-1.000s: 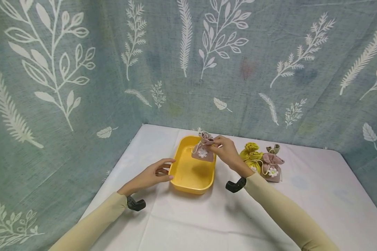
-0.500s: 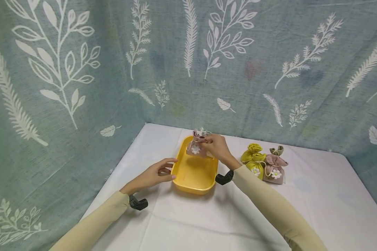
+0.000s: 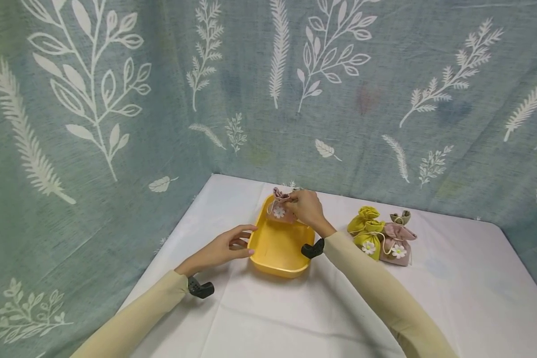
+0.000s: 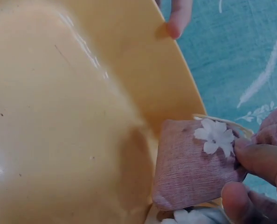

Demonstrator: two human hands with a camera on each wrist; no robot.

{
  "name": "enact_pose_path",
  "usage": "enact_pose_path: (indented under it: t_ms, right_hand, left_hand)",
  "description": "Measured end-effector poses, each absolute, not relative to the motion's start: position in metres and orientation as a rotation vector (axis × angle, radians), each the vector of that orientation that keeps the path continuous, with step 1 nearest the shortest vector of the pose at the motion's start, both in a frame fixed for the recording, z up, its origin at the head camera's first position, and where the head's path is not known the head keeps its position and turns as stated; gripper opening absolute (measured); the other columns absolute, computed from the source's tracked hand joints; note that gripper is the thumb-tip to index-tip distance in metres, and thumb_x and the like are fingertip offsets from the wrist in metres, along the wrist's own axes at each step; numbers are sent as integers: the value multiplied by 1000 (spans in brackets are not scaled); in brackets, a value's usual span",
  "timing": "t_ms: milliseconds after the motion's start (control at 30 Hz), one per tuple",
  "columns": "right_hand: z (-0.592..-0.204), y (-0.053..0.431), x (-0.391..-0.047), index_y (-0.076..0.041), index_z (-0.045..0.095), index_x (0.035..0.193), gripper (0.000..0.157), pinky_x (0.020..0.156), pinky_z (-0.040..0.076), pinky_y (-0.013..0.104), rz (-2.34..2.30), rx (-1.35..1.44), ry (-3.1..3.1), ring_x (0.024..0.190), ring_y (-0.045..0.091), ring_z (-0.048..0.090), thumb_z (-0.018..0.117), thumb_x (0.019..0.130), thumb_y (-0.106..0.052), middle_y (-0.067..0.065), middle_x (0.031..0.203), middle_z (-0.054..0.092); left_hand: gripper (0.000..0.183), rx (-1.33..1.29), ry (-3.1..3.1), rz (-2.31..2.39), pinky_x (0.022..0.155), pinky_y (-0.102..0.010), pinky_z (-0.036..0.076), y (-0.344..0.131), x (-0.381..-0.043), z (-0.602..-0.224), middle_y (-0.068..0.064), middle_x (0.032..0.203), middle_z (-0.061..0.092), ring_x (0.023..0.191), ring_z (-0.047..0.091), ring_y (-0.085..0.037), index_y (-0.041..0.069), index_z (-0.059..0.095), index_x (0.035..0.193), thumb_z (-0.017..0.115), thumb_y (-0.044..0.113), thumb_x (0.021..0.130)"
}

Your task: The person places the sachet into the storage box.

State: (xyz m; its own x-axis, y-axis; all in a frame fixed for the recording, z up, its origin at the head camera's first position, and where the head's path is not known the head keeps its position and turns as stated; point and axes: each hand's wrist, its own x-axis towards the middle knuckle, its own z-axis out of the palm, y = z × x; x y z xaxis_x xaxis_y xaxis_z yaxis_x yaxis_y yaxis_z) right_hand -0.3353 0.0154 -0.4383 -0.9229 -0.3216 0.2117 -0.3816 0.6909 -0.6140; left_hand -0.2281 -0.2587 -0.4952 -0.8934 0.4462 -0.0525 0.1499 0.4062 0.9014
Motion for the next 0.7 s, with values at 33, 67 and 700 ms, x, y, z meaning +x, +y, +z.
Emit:
enact_pose_path:
  t_ms: [33, 67, 700]
  right_hand:
    - [-439, 14, -336, -17, 85, 97, 11, 43, 37, 26, 1037, 566, -2820, 53, 17, 53, 77, 95, -25, -2, 72, 69]
    - [-440, 13, -336, -18, 85, 98, 11, 44, 37, 26, 1022, 545, -2834, 55, 17, 53, 77, 95, -26, -2, 72, 69]
    - [-435, 26, -333, -12, 78, 117, 23, 51, 54, 28, 1092, 604, -2781, 58, 24, 69, 75, 97, -22, 7, 103, 78]
  left_hand:
    - [70, 518, 2385, 1479, 103, -40, 53, -258, -228, -495, -8, 150, 51, 127, 59, -26, 22, 44, 155, 78, 32, 95]
    - [71, 515, 2389, 1478, 103, -39, 53, -258, -228, -495, -8, 150, 51, 127, 59, -26, 22, 44, 155, 78, 32, 94]
    - [70, 525, 2398, 1479, 103, -41, 53, -257, -229, -498, -10, 151, 50, 127, 58, -27, 22, 44, 155, 78, 31, 95]
